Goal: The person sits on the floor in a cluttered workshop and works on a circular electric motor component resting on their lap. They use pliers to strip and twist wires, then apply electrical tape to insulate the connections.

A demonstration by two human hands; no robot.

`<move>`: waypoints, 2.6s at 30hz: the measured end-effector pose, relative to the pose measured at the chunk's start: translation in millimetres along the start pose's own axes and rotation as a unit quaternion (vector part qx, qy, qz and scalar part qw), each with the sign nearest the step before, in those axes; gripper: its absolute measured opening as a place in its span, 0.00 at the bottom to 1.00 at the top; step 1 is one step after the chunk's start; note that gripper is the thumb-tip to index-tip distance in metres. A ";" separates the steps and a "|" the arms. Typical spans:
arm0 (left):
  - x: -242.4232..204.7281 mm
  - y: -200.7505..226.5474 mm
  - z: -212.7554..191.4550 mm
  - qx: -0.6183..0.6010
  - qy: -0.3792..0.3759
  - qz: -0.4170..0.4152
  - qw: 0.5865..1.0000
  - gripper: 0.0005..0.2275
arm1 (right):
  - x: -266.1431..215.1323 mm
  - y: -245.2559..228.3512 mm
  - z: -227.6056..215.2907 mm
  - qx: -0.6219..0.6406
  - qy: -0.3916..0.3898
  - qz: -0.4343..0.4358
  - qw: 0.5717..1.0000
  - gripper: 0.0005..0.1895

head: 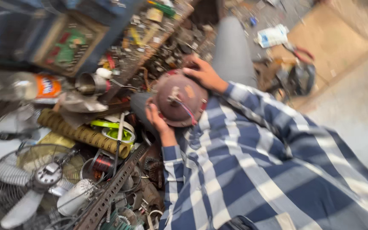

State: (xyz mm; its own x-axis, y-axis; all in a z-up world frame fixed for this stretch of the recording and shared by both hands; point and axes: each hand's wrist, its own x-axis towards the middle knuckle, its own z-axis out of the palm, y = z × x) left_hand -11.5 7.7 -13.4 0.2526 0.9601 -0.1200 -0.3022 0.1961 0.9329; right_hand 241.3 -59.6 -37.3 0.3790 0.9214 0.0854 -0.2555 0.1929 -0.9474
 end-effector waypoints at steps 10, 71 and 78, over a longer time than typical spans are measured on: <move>1.3 6.9 3.6 0.019 -0.012 0.000 1.000 0.17 | 3.1 -5.7 5.1 -0.013 0.039 0.030 0.999 0.27; -51.6 60.7 59.9 0.334 -0.034 0.295 0.894 0.13 | -0.7 -0.9 -3.4 0.022 0.003 0.046 0.999 0.10; -52.6 79.6 96.4 0.373 -0.160 0.273 0.872 0.19 | 3.3 -9.5 -7.6 -0.165 0.014 0.006 0.986 0.12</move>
State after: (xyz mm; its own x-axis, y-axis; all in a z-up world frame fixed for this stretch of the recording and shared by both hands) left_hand 39.8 -46.5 99.9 0.5385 0.7415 0.4001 0.1947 -0.5715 0.7971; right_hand 251.7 -60.9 -30.3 0.4031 0.9125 0.0692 0.0414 0.0574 -0.9975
